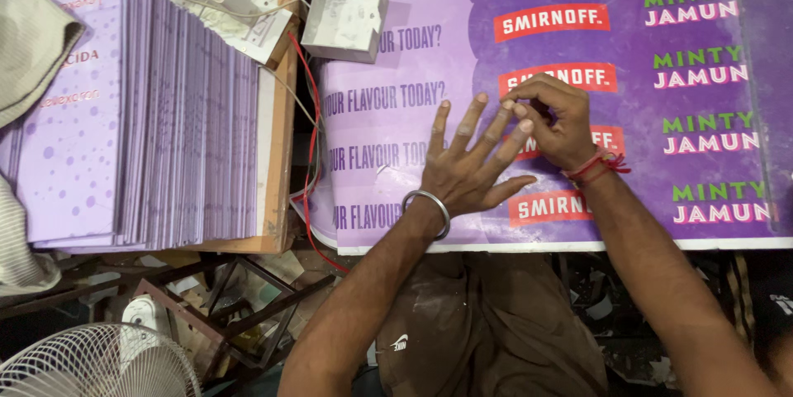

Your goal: The person folds flat purple and white paper sheets into small rectangular boxes by hand. They repeatedly fold the sides and crease the edges to form the box shape, then place the finished boxes on a nearby stack.

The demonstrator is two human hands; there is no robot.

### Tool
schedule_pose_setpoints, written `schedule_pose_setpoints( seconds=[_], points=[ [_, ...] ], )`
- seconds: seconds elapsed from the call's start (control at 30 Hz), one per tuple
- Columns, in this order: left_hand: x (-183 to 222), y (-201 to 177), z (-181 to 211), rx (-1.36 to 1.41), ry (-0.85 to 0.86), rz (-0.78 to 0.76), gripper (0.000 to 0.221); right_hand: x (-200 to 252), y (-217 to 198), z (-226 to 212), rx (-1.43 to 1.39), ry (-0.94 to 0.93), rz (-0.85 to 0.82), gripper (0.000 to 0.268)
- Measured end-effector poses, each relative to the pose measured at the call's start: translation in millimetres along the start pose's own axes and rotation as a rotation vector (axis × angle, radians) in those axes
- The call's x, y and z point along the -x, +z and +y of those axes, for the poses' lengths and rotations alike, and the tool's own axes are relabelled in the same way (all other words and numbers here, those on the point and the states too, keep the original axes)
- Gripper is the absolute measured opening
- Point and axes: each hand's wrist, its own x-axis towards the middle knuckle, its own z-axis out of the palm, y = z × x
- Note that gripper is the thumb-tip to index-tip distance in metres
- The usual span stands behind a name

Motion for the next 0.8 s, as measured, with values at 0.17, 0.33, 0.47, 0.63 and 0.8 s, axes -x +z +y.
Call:
schedule_pose_setpoints(
  seconds=[0.17,0.33,0.47,0.63,0.8],
  points=[
    [-3.0,0.2,0.4,0.038,0.111,0.037,0.07,-2.7,-14.1,15.5,-0.244,0.039,-0.192,0.008],
    [-3.0,-7.3,1.7,0.021,0.202,0.043,0.063,5.2,-16.7,29.0,-0.232,0.121,-0.393,0.01],
    [-6.2,-10.8,0.8,0.036,0.234,0.062,0.06,5.3,-20.3,35.3,-0.363,0.159,-0.435,0.011],
    [-6.2,-8.0,2.3,-0.015,0.223,0.064,0.059,2.5,-32.7,37.7,-0.486,0.157,-0.378,0.011],
    [-4.8,-5.4,3.3,-0.046,0.197,0.038,0.058,3.4,-29.6,35.7,-0.44,0.212,-0.328,0.01]
  ],
)
